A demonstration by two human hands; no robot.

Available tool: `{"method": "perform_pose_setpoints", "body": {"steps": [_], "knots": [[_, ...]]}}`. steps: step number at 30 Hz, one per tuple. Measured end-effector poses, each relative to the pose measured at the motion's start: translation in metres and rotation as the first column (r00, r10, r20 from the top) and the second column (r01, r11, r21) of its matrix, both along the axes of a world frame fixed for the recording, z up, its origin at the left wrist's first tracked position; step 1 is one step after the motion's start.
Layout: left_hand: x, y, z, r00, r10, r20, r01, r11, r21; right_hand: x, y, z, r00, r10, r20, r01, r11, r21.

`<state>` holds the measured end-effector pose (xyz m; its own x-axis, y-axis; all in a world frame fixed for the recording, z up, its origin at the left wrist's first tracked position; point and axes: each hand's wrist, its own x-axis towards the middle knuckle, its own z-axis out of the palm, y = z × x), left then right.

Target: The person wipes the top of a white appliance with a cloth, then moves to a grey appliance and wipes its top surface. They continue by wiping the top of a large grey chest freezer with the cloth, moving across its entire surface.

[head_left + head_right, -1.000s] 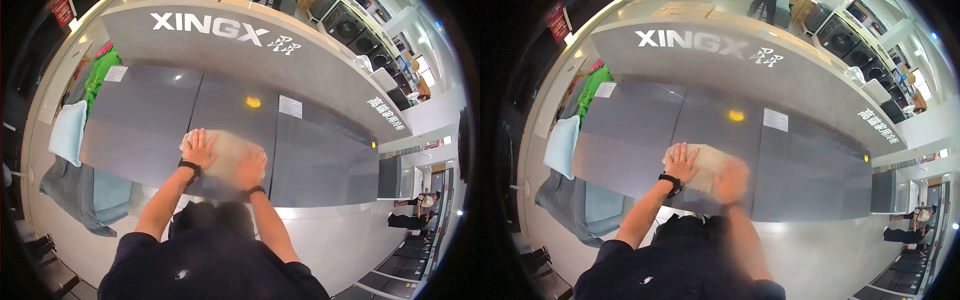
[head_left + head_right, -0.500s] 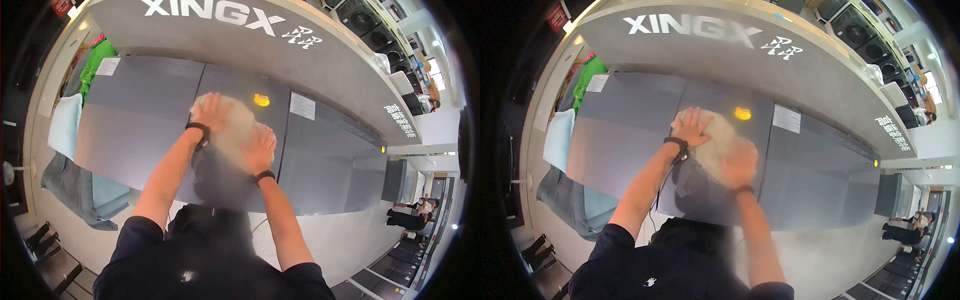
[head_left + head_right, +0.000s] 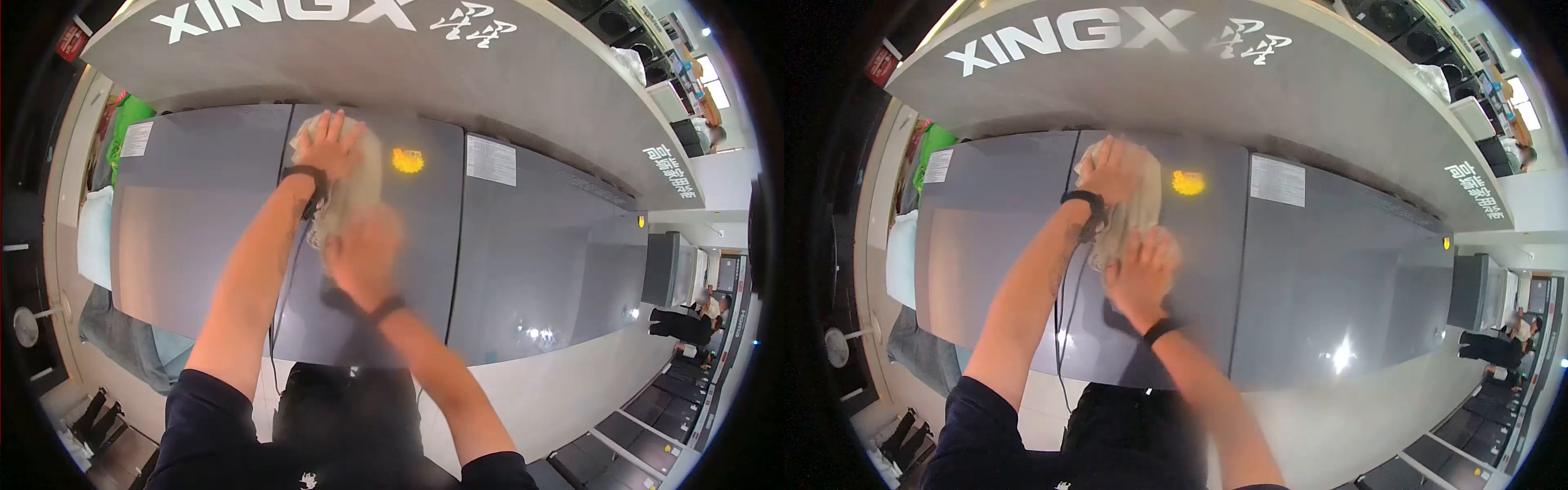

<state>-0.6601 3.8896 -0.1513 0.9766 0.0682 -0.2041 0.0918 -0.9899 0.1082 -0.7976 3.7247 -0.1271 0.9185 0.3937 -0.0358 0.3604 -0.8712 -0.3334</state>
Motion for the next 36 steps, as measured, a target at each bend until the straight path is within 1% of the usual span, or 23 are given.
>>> {"method": "perform_pose_setpoints", "body": {"steps": [3, 6, 9, 12, 15, 21, 24, 27, 29, 30, 31, 33, 36], "knots": [[0.008, 0.008, -0.009, 0.997, -0.036, 0.062, 0.036, 0.999, 0.002, -0.016, 0.024, -0.017, 0.997, -0.04, 0.065, 0.036, 0.997, 0.069], [0.011, 0.013, -0.012, 0.996, -0.065, 0.059, 0.065, 0.998, 0.005, -0.017, 0.021, -0.022, 0.997, -0.01, 0.081, 0.005, 0.998, 0.06], [0.013, 0.013, -0.01, 0.996, -0.052, 0.067, 0.053, 0.998, -0.014, -0.011, 0.021, -0.013, 1.0, 0.009, -0.017, -0.008, 0.999, 0.036], [0.012, 0.014, -0.009, 0.996, -0.06, 0.069, 0.063, 0.998, -0.03, -0.012, 0.019, -0.023, 0.999, 0.029, -0.015, -0.028, 0.999, 0.04], [0.012, 0.016, -0.01, 0.996, -0.051, 0.07, 0.056, 0.996, -0.066, -0.006, 0.01, -0.024, 0.994, 0.097, -0.055, -0.093, 0.993, 0.074], [0.015, 0.013, -0.001, 0.999, -0.042, -0.028, 0.041, 0.998, -0.037, -0.003, 0.006, -0.007, 0.986, 0.125, -0.108, -0.119, 0.991, 0.058], [0.014, 0.011, 0.007, 0.997, -0.043, -0.057, 0.044, 0.999, 0.014, -0.005, 0.005, -0.017, 0.992, 0.121, -0.031, -0.117, 0.989, 0.093], [0.009, 0.01, -0.001, 0.999, -0.008, -0.034, 0.005, 0.997, -0.071, -0.006, -0.005, -0.016, 0.989, 0.149, 0.0, -0.148, 0.984, 0.1], [-0.007, 0.008, -0.003, 0.999, -0.021, -0.033, 0.017, 0.995, -0.101, -0.014, -0.019, -0.023, 0.985, 0.17, 0.041, -0.173, 0.98, 0.099], [-0.025, 0.004, 0.003, 0.998, -0.029, -0.054, 0.022, 0.993, -0.119, -0.026, -0.027, -0.025, 0.983, 0.18, 0.046, -0.183, 0.978, 0.098], [-0.043, 0.003, 0.007, 0.997, -0.032, -0.077, 0.022, 0.991, -0.134, -0.04, -0.034, -0.023, 0.987, 0.154, 0.036, -0.156, 0.985, 0.075], [-0.083, -0.002, 0.006, 0.991, -0.113, -0.072, 0.105, 0.989, -0.104, -0.074, -0.049, -0.017, 0.995, 0.098, 0.021, -0.099, 0.995, 0.029], [-0.133, -0.013, 0.012, 0.98, -0.188, -0.068, 0.181, 0.979, -0.094, -0.125, -0.068, -0.007, 0.996, 0.082, -0.037, -0.081, 0.997, 0.021]]}}
